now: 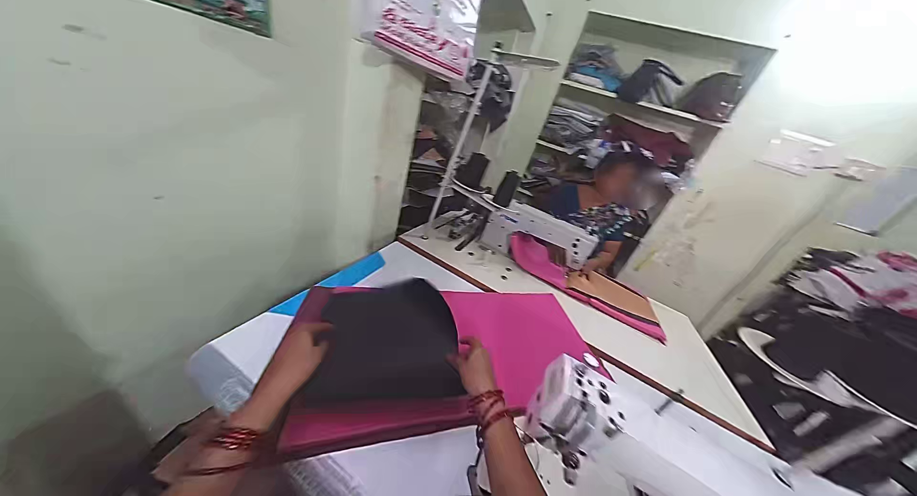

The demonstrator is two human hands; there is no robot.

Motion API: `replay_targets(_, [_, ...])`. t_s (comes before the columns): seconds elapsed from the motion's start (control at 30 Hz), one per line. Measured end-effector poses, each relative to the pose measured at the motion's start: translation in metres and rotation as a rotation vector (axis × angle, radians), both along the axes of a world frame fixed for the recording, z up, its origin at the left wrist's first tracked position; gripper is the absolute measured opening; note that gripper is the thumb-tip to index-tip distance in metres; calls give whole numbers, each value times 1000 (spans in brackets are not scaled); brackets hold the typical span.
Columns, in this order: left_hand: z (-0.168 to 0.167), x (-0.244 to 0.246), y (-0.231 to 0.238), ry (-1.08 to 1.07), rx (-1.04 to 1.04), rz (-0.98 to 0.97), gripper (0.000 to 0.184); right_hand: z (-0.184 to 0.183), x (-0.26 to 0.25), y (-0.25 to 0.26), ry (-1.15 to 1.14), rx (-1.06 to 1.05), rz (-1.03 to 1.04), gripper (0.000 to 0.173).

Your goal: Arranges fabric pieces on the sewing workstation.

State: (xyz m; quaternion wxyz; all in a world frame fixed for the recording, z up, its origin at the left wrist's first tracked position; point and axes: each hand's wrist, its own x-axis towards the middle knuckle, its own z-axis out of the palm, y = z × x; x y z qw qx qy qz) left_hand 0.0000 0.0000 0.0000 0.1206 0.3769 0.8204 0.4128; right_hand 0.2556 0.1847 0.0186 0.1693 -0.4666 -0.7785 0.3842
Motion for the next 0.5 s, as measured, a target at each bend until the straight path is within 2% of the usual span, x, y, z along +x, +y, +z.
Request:
replay_targets(0.07, [-20, -5, 4, -45, -162, 24, 39, -26, -7, 5, -51, -6, -26, 51])
replay_targets(0.2, [-22, -11, 4, -98, -152, 18, 35, -44, -5, 5, 24, 56, -69, 46])
replay_targets(0.37, [-12, -26, 14, -99, -143, -5, 30, -49, 1, 6, 335, 62, -98, 42])
replay_targets(0.5, [-11, -27, 23, -118, -192, 16, 30, -53, 9, 12, 218, 164, -140, 44])
